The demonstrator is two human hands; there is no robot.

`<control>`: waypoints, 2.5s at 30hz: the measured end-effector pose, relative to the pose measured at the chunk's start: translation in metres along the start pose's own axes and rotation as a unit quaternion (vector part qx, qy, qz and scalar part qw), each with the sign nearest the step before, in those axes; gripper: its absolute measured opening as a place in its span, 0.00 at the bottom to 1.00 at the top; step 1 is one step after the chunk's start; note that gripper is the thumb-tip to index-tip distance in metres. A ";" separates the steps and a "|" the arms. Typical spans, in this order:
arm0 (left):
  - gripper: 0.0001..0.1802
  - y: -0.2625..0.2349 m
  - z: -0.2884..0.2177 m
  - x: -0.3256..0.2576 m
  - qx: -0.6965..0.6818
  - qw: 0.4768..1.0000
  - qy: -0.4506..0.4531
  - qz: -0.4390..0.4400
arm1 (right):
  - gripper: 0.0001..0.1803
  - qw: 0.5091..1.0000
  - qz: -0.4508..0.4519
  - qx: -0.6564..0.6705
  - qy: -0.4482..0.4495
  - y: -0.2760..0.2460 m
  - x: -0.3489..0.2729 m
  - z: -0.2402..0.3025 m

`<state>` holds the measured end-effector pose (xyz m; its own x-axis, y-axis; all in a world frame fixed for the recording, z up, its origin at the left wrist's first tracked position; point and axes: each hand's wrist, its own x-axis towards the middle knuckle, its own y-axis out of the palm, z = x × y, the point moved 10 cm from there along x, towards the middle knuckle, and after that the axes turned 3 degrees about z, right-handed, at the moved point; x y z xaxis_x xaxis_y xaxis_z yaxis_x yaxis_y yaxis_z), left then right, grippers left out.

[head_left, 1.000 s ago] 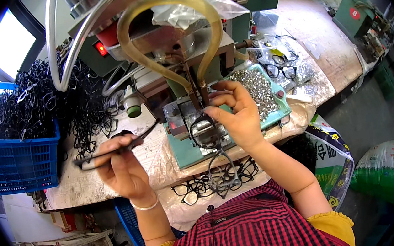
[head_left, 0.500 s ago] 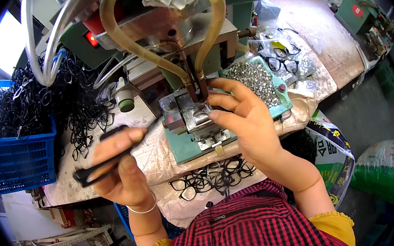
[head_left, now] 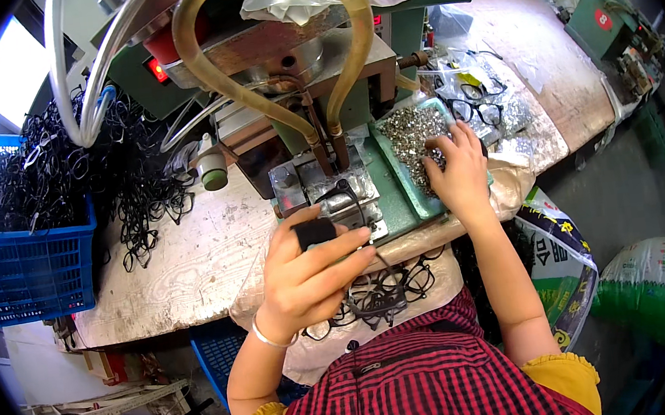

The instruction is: The person repeatedly picks up black eyeglass frames, places them into a green machine, and presses a lever to attach small metal components. The person then removes the frames and places them on the table, repeating the process with multiple frames.

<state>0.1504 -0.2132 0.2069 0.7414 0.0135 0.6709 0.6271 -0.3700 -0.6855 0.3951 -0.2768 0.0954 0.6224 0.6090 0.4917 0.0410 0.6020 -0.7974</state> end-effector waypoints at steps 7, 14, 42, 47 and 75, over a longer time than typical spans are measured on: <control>0.14 0.001 0.004 -0.001 -0.010 1.000 0.004 -0.006 | 0.07 0.984 -0.037 0.169 0.039 -0.005 0.009 -0.024; 0.17 -0.009 0.006 -0.011 -0.037 0.999 0.019 -0.030 | 0.07 0.985 -0.007 0.084 -0.152 0.002 -0.004 0.031; 0.27 -0.072 0.278 -0.248 0.222 0.866 -0.447 0.023 | 0.09 0.982 -0.069 0.170 0.044 0.017 -0.011 -0.027; 0.24 -0.080 0.259 -0.228 0.230 0.817 -0.512 0.136 | 0.08 0.930 -0.042 0.341 0.127 0.014 -0.023 -0.042; 0.02 -0.096 0.120 -0.124 -0.206 0.789 -0.295 -0.498 | 0.21 0.877 0.118 0.464 -0.028 -0.037 0.002 0.098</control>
<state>0.0277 -0.0678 0.1555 -0.0120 0.8729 0.4878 0.9283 -0.1715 0.3298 0.3177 -0.2473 0.1600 0.4867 0.7824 0.3886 -0.7548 0.6006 -0.2638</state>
